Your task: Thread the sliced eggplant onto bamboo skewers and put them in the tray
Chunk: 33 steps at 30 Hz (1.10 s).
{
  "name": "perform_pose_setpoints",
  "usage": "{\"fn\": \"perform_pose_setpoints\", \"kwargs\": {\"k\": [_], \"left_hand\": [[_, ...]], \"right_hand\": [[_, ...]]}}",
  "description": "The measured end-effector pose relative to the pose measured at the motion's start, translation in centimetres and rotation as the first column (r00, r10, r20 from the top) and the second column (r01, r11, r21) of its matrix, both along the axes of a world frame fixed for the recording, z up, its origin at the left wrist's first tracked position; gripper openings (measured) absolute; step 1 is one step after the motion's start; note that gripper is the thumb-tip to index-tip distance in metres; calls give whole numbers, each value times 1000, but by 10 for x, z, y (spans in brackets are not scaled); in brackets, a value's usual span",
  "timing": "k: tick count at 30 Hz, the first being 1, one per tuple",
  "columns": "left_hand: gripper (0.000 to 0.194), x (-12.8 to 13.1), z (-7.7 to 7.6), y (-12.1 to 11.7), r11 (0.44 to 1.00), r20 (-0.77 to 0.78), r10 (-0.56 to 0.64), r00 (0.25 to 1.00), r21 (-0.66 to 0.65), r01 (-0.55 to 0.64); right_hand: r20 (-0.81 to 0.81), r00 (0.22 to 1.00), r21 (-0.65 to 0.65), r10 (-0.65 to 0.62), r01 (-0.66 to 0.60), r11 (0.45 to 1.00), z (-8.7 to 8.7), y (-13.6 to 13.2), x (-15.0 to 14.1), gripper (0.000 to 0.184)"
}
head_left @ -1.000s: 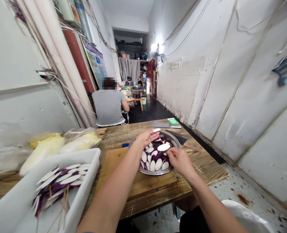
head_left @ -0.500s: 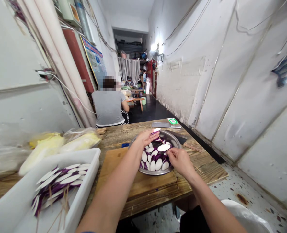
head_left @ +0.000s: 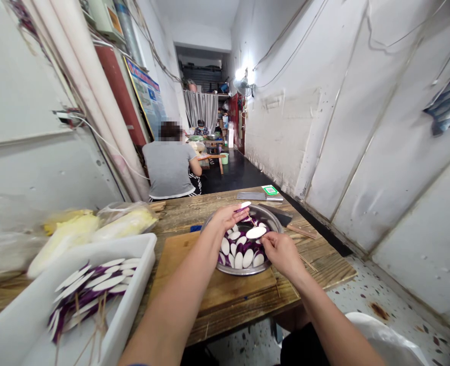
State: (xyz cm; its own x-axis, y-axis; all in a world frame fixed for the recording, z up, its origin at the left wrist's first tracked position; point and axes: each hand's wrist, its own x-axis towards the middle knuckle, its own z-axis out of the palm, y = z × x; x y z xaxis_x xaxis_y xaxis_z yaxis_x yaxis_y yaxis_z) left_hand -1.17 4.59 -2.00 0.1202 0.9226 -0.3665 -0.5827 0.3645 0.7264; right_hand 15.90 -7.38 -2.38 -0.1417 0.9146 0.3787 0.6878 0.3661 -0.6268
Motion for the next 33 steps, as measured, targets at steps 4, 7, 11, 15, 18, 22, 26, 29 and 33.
{"fn": "perform_pose_setpoints", "kwargs": {"k": [4,7,11,15,18,22,26,29,33], "left_hand": [[24,1,2,-2,1000,-12,-13,1000,-5,13],[24,2,3,-4,1000,-18,-26,1000,-9,26],[22,3,2,-5,1000,-22,-8,1000,25,9],[24,3,0,-5,998,-20,-4,1000,61,5],[24,3,0,-5,998,-19,-19,1000,66,20],[20,3,2,-6,998,-28,-47,998,39,48],[17,3,3,-6,997,-30,-70,997,10,70],[17,4,3,-6,997,-26,-76,997,3,76],[18,4,3,-6,996,-18,-84,996,7,84]], "right_hand": [[-1,1000,-1,-2,2,1000,0,0,0,26],[6,1000,-7,-10,10,1000,1,1,-1,26],[29,1000,-6,-13,13,1000,3,1,-1,26],[37,999,-6,-7,8,1000,3,2,-1,26],[39,999,-3,-5,5,1000,2,2,-1,27],[33,999,-4,-15,15,1000,2,1,-1,27],[24,999,6,-21,21,1000,2,0,-1,27],[21,1000,11,-22,21,1000,2,0,-1,27],[30,999,3,-30,30,1000,2,1,-2,26]]}}
